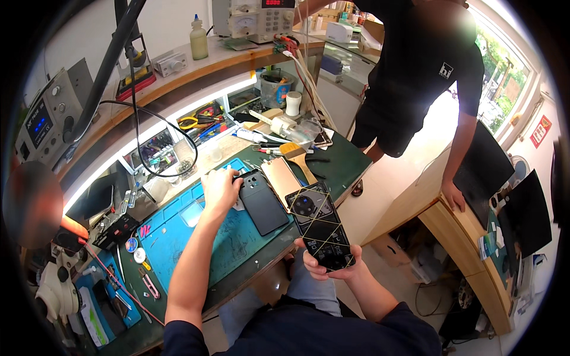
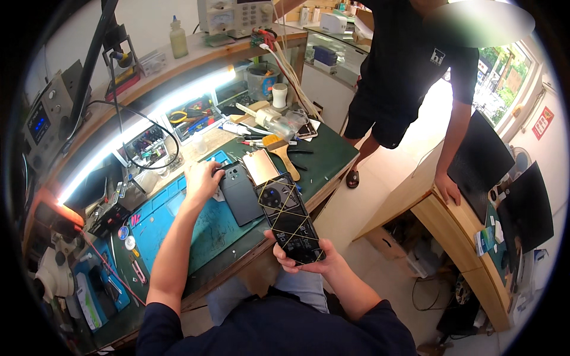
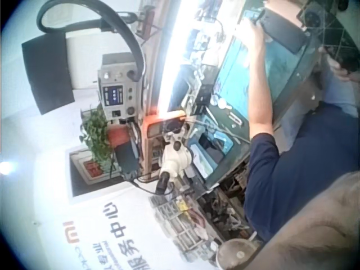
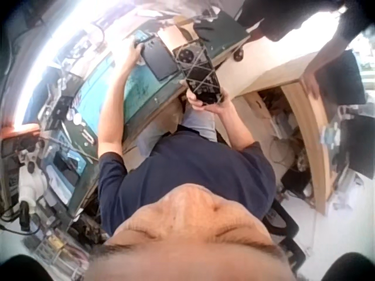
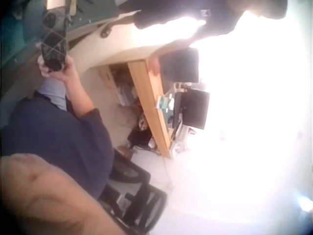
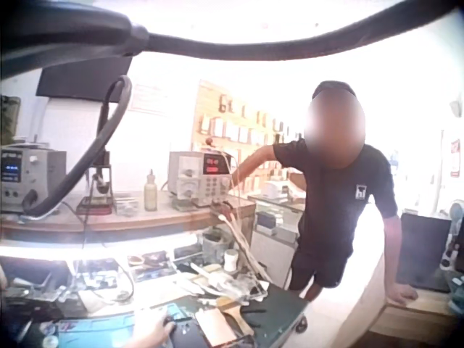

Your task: The person cleans the back of a smartphone with a cloth, then wraps it with rubber bands. They test the screen by unlocking the device and navigating the interface. Finally, the person writes on a piece of paper at a desk.

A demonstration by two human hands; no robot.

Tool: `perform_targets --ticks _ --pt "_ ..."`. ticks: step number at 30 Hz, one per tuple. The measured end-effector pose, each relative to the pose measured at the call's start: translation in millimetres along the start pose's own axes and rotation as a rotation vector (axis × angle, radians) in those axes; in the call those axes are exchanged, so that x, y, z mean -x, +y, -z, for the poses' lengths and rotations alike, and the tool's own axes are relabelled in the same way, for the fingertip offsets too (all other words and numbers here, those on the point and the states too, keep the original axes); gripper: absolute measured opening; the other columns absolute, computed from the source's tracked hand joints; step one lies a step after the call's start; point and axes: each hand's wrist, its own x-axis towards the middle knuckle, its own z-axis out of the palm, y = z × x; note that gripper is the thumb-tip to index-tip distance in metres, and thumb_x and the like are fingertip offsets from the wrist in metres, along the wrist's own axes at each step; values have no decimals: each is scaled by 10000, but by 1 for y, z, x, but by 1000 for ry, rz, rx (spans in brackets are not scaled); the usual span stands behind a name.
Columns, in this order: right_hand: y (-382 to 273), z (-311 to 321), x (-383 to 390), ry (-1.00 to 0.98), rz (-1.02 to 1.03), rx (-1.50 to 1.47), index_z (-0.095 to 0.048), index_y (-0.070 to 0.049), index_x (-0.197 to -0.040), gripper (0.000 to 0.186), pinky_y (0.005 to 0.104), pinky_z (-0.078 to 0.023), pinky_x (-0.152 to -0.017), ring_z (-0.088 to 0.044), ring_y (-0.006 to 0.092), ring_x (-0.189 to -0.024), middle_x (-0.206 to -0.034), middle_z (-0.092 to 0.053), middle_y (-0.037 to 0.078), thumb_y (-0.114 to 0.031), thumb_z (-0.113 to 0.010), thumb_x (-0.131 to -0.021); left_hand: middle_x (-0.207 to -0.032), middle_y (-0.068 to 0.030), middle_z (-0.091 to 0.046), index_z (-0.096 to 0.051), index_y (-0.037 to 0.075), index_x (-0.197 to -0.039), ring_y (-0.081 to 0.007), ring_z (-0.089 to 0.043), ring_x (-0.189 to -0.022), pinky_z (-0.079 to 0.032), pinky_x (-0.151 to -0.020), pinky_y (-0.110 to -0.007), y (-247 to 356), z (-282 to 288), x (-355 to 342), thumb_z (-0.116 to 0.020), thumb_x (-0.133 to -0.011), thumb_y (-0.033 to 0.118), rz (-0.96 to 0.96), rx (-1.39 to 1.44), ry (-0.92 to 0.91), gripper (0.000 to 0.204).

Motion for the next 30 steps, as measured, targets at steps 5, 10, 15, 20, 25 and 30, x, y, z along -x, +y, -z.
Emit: perform_targets --ticks 5,10,15,20,25,30 --pt "-16 -6 -12 172 40 275 -230 37 -1530 1150 298 -459 -723 -555 177 -898 -1139 -546 122 -527 -837 -732 -894 -74 -680 -681 -4 -1131 -207 -658 -829 -548 -674 -386 3 17 -3 -621 -967 226 215 860 -130 289" --pt "-17 -13 -40 579 236 1334 -294 -15 -1514 953 379 -455 -973 -559 260 -1156 -1271 -538 147 -329 -794 -766 -1050 -64 -650 -569 20 -1226 -131 -659 -858 -589 -729 -304 5 49 1 -525 -1044 234 332 1232 -320 284" --pt "-7 -19 -83 845 261 1924 -371 -14 -1451 903 403 -477 -949 -568 338 -1126 -1221 -515 188 -307 -796 -710 -1099 -69 -653 -523 18 -1314 -135 -668 -939 -587 -803 -318 17 70 7 -510 -1050 239 328 1379 -420 345" --pt "5 -6 -97 933 395 1999 -378 -13 -1437 875 421 -502 -891 -576 360 -1073 -1155 -506 181 -257 -791 -705 -1173 -104 -651 -481 3 -1409 -166 -669 -1008 -584 -878 -355 23 72 10 -495 -1048 218 320 1479 -425 420" --pt "-1 -6 -96 929 345 1946 -372 -24 -1452 905 421 -477 -964 -545 374 -1151 -1225 -495 189 -266 -813 -700 -1133 -86 -652 -486 0 -1384 -139 -656 -993 -574 -849 -318 25 71 11 -531 -1040 247 283 1378 -448 425" --pt "-4 -4 -93 886 440 1942 -368 -22 -1460 924 420 -480 -975 -541 369 -1143 -1267 -428 189 -226 -833 -687 -1081 -64 -641 -462 3 -1371 -91 -624 -936 -546 -806 -254 43 77 16 -659 -976 186 159 1321 -441 478"
